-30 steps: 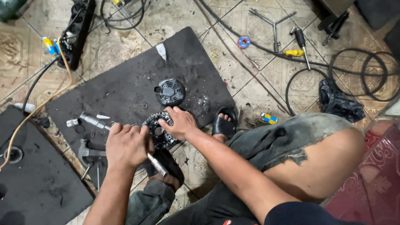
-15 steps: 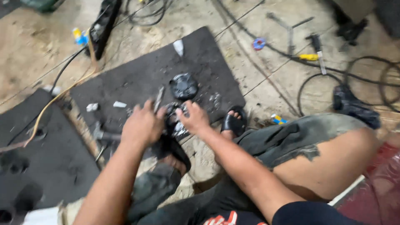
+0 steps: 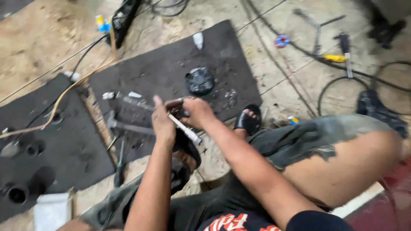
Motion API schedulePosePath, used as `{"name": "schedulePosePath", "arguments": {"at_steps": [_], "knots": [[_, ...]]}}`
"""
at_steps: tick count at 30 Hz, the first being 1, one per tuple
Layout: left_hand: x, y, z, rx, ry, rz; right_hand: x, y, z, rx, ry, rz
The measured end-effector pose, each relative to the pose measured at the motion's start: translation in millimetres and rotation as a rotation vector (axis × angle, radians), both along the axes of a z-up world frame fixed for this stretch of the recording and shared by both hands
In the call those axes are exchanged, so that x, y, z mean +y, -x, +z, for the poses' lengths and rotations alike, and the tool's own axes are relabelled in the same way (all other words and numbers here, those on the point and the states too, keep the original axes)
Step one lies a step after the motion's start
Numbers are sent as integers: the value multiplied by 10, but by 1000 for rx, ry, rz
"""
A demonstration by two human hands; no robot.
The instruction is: Assembling the various components of a vehicle alternator using hand tools.
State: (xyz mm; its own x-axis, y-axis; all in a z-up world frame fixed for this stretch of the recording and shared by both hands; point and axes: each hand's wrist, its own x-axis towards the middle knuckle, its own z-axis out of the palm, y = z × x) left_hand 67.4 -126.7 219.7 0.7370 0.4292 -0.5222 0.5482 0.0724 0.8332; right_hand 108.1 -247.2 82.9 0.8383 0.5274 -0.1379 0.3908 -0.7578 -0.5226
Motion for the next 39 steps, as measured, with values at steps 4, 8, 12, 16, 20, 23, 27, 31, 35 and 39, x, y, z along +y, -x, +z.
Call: {"name": "schedulePosePath", "arguments": {"at_steps": [4,8,12,16,20,23,27,31,35,39], "knots": [[93,286,-378,-196,-185,-255,34,-40,-475,-43,25,-90],[63,210,-343,-243,-51,-261,22,-46,-60,53,-164,-77],[-91,172,-809,38,-349,78,33,-14,229,12,-3,-4],[-234,150,-515,133,-507,-3,44,-24,9,43,-4,-30],[-186,181,-186,-228,-481,-169,34,-1,-76,-40,-149,-59],[-150,229,-153,-352,-532,-265,63,-26,-63,-4,-121,-74],[-109,316,-584,-490,-787,-229,51,-3,172,23,-116,-99],[-96,206,-519,-327,-878,-212,97,10,35,57,-90,-168],[12,101,-777,-370,-966,-221,137,-39,39,100,-124,-191],[-264,74,88,-84,-567,-295,118,-56,69,77,75,-64]]}}
